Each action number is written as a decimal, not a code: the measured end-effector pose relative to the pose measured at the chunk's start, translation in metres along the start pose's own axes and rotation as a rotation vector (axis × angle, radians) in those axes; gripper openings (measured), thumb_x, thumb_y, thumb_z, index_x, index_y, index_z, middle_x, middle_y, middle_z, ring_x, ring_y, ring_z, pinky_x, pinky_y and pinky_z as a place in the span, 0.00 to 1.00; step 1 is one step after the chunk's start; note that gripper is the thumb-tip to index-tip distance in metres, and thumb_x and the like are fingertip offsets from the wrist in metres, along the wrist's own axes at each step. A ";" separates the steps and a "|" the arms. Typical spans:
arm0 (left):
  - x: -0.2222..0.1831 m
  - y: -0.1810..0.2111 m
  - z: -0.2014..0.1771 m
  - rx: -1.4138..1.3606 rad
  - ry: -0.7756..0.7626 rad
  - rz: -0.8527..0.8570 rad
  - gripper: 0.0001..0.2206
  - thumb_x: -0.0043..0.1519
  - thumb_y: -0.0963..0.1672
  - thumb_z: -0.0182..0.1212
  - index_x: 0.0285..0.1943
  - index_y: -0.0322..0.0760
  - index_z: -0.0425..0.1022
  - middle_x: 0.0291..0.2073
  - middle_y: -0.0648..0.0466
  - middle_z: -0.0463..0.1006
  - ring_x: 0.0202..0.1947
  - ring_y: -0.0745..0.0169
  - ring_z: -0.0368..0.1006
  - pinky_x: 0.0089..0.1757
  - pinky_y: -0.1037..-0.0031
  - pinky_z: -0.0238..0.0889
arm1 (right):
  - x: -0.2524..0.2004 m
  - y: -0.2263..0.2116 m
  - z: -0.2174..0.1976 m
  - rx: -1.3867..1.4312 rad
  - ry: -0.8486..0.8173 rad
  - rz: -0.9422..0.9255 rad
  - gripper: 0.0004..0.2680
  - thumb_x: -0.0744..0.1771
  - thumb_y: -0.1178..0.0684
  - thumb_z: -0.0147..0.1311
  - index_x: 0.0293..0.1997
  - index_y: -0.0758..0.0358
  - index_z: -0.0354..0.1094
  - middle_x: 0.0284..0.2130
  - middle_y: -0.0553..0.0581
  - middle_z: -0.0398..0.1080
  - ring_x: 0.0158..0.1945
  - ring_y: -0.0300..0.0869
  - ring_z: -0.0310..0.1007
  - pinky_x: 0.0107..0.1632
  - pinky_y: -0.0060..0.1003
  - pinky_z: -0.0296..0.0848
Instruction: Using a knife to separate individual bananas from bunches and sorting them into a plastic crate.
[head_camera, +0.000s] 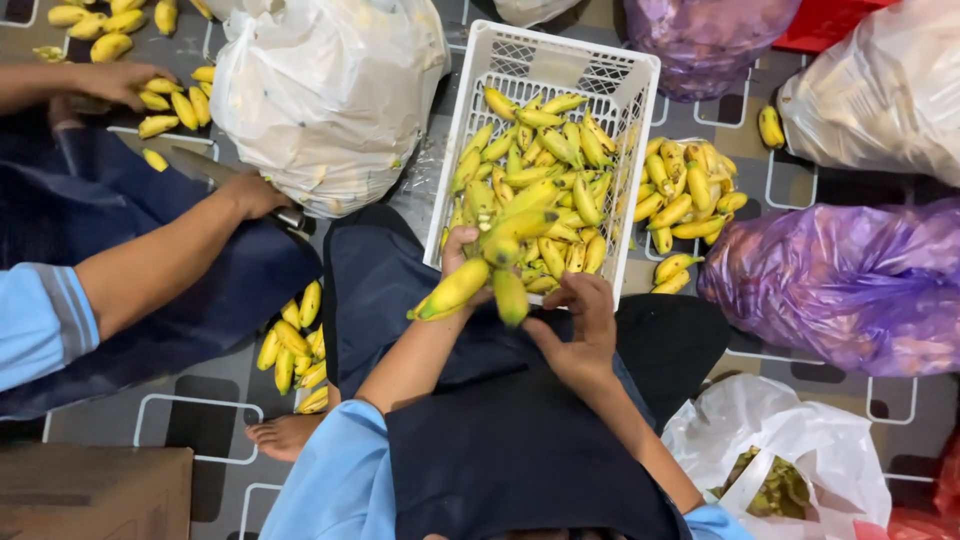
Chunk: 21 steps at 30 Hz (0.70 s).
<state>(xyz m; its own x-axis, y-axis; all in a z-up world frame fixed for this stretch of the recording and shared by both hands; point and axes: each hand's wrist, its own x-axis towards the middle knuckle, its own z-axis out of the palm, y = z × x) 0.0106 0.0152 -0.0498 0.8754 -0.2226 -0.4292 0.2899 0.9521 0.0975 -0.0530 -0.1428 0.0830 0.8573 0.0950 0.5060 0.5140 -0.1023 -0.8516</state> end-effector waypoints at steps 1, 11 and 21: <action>0.000 -0.001 -0.001 0.004 0.002 -0.003 0.23 0.47 0.47 0.56 0.52 0.38 0.73 0.41 0.46 0.79 0.35 0.49 0.76 0.44 0.57 0.68 | 0.003 -0.004 0.001 0.000 0.005 0.002 0.24 0.60 0.57 0.65 0.58 0.69 0.56 0.46 0.60 0.56 0.36 0.44 0.70 0.41 0.38 0.75; -0.016 0.017 0.013 0.116 -0.279 -0.167 0.26 0.45 0.47 0.57 0.54 0.37 0.68 0.38 0.46 0.77 0.34 0.50 0.75 0.38 0.58 0.69 | 0.000 -0.006 -0.005 0.101 -0.114 0.045 0.13 0.63 0.55 0.57 0.51 0.69 0.66 0.37 0.64 0.68 0.37 0.52 0.73 0.42 0.43 0.74; -0.019 0.055 0.024 0.572 -0.432 -0.046 0.23 0.45 0.33 0.57 0.53 0.23 0.68 0.41 0.37 0.76 0.40 0.39 0.75 0.42 0.47 0.69 | -0.010 0.017 -0.012 0.380 0.039 0.541 0.13 0.66 0.61 0.50 0.56 0.75 0.59 0.42 0.65 0.69 0.39 0.46 0.76 0.43 0.40 0.78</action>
<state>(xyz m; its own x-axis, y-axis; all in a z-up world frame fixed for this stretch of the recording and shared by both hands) 0.0194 0.0667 -0.0149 0.8978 -0.4361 -0.0620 0.3843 0.7069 0.5939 -0.0523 -0.1577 0.0654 0.9958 0.0916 -0.0079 -0.0290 0.2320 -0.9723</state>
